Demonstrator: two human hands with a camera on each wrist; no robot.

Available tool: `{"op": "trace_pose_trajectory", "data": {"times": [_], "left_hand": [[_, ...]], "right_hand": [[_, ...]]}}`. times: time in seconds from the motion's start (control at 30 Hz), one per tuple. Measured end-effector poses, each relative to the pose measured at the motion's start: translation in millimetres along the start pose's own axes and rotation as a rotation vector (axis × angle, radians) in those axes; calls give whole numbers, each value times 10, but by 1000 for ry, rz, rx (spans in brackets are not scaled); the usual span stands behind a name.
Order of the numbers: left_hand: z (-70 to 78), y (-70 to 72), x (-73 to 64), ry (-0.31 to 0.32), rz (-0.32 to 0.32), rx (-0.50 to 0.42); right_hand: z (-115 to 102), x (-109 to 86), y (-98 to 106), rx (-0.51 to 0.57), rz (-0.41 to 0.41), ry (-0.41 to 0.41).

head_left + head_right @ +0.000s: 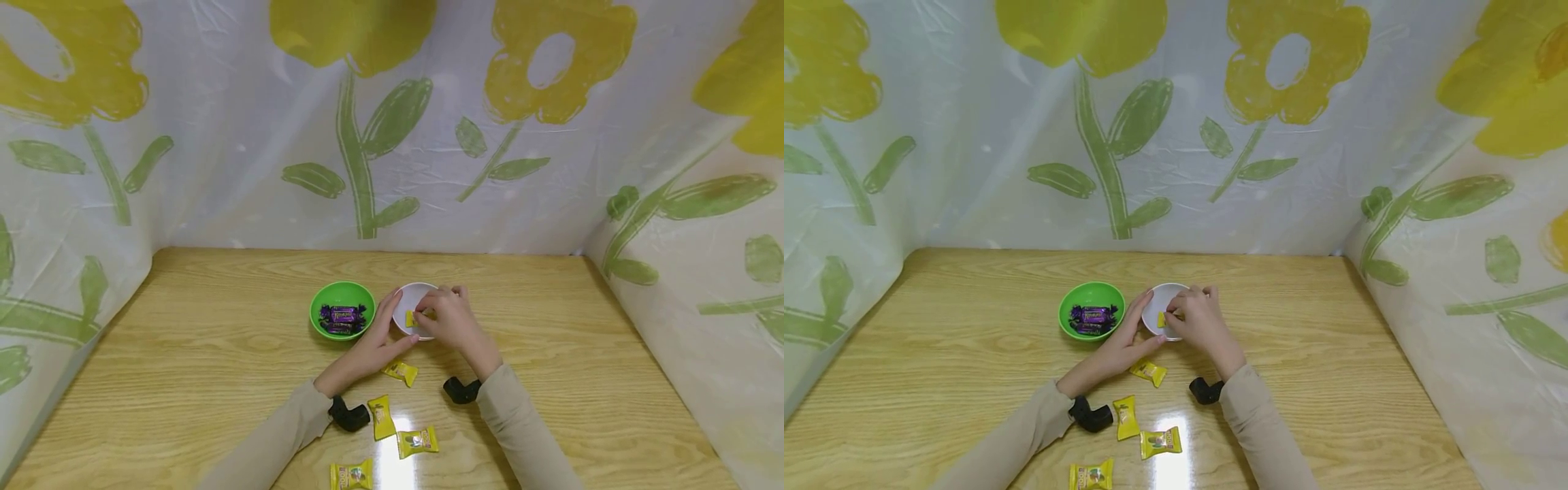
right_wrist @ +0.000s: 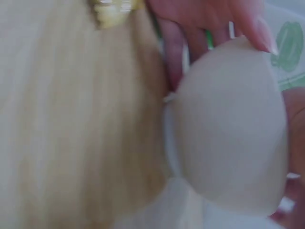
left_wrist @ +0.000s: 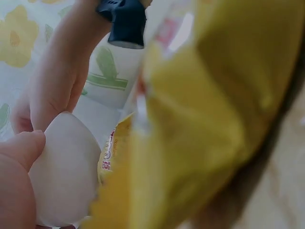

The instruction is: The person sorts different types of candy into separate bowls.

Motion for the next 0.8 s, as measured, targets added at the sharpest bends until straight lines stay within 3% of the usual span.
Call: {"op": "trace_pose_trajectory", "data": {"times": [0.23, 0.4, 0.57, 0.8], "left_hand": [[30, -4, -19, -26, 16, 29], [27, 2, -22, -25, 25, 57], [42, 14, -39, -47, 39, 81], [40, 9, -42, -71, 45, 103]], "right_hand": [[-140, -228, 292, 38, 455, 175], [-216, -429, 403, 160, 658, 213], [-369, -609, 390, 225, 722, 288], [-605, -757, 211, 200, 626, 415]]}}
Point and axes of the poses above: each hand's wrist, its own x-axis towards the middle knuckle, its own y-axis out of the back of the hand, z = x × y, the point moved 9 cm from there along x, towards the middle knuckle, and after that the axes turned 10 degrees about y, right-handed, at the moved point
